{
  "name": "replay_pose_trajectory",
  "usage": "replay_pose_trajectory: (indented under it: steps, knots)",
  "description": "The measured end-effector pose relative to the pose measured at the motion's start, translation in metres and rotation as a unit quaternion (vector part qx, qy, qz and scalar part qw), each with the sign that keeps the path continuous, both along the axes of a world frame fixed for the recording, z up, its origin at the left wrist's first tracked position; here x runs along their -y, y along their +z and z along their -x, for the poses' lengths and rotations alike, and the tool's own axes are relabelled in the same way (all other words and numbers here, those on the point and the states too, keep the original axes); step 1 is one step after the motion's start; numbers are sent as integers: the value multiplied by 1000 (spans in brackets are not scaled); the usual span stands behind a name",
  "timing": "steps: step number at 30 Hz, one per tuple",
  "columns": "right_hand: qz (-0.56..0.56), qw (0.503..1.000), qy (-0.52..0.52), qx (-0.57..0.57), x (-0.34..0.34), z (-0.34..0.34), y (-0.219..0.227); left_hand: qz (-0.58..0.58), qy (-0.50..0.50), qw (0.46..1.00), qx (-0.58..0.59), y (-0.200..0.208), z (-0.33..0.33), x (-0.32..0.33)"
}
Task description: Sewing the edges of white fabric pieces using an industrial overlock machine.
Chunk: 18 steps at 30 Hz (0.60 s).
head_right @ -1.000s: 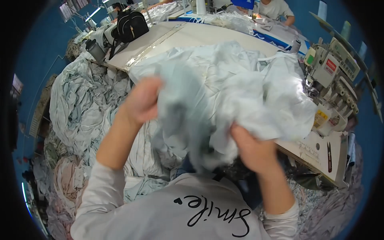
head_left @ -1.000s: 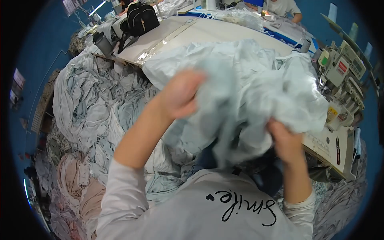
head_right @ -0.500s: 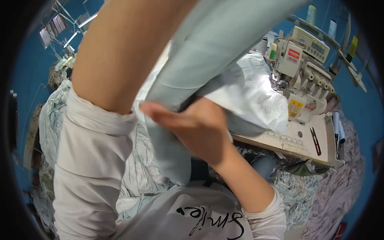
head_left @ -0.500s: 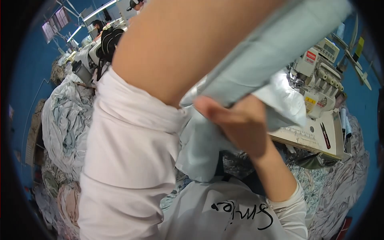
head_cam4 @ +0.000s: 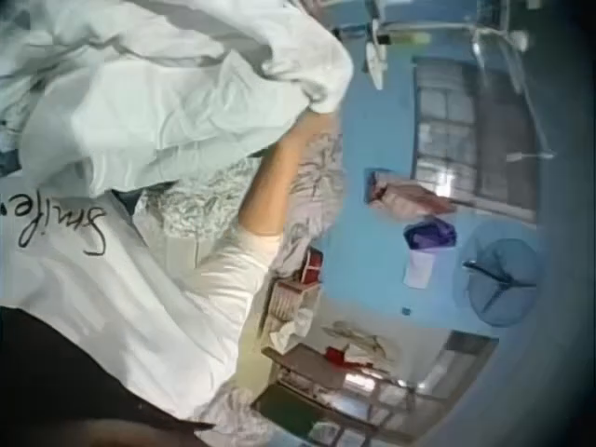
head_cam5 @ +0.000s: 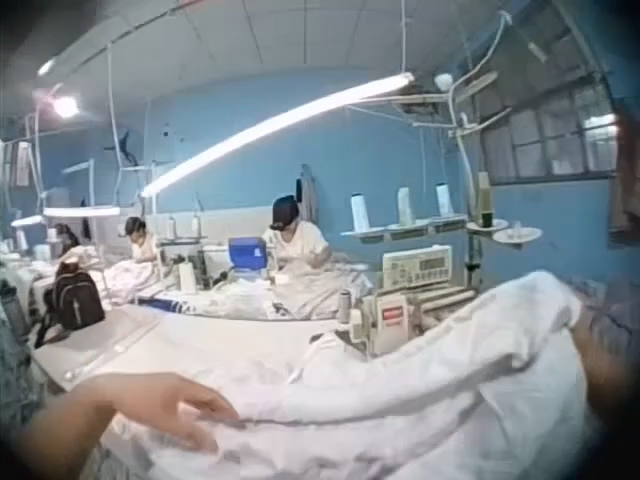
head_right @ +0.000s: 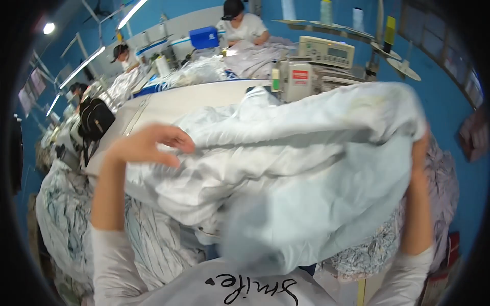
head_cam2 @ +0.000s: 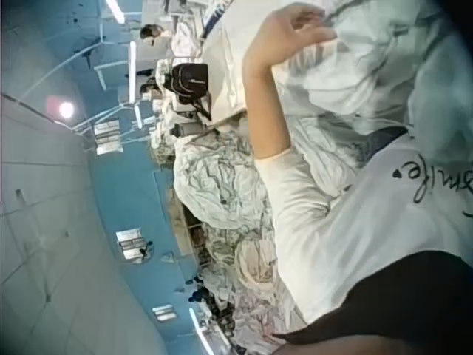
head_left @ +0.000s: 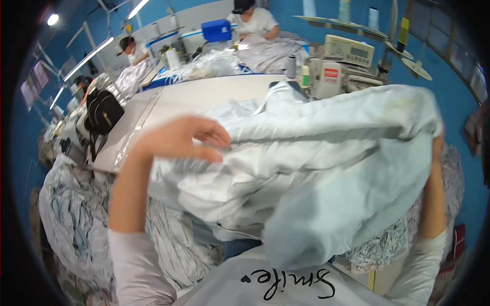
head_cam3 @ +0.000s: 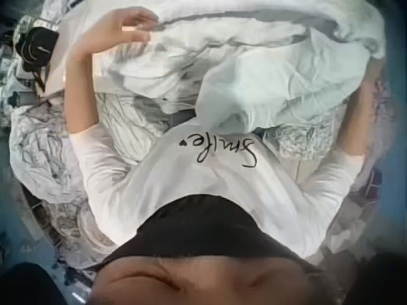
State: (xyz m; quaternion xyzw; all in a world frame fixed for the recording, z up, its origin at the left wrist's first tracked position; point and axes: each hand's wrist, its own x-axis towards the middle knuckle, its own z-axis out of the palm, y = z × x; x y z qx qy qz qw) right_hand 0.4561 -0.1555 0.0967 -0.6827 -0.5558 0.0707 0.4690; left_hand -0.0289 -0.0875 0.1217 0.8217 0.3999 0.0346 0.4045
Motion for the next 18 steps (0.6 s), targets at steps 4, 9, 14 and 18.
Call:
replay_pose_trajectory:
  steps: [4, 9, 14, 18]
  knots:
    - [216, 942, 235, -106, 52, 59, -137, -477, 115, 865, -110, -153, 63, -1]
    - [183, 884, 137, -407, 121, 91, -358, -383, 319, 864, -67, -139, 68, -4]
    - [138, 874, 105, -453, 94, 154, -358, -605, 335, 721, 39, -65, 87, -17]
    - [93, 837, 239, -484, 13, 176, -364, -759, 385, 507, 139, -28, 113, -50]
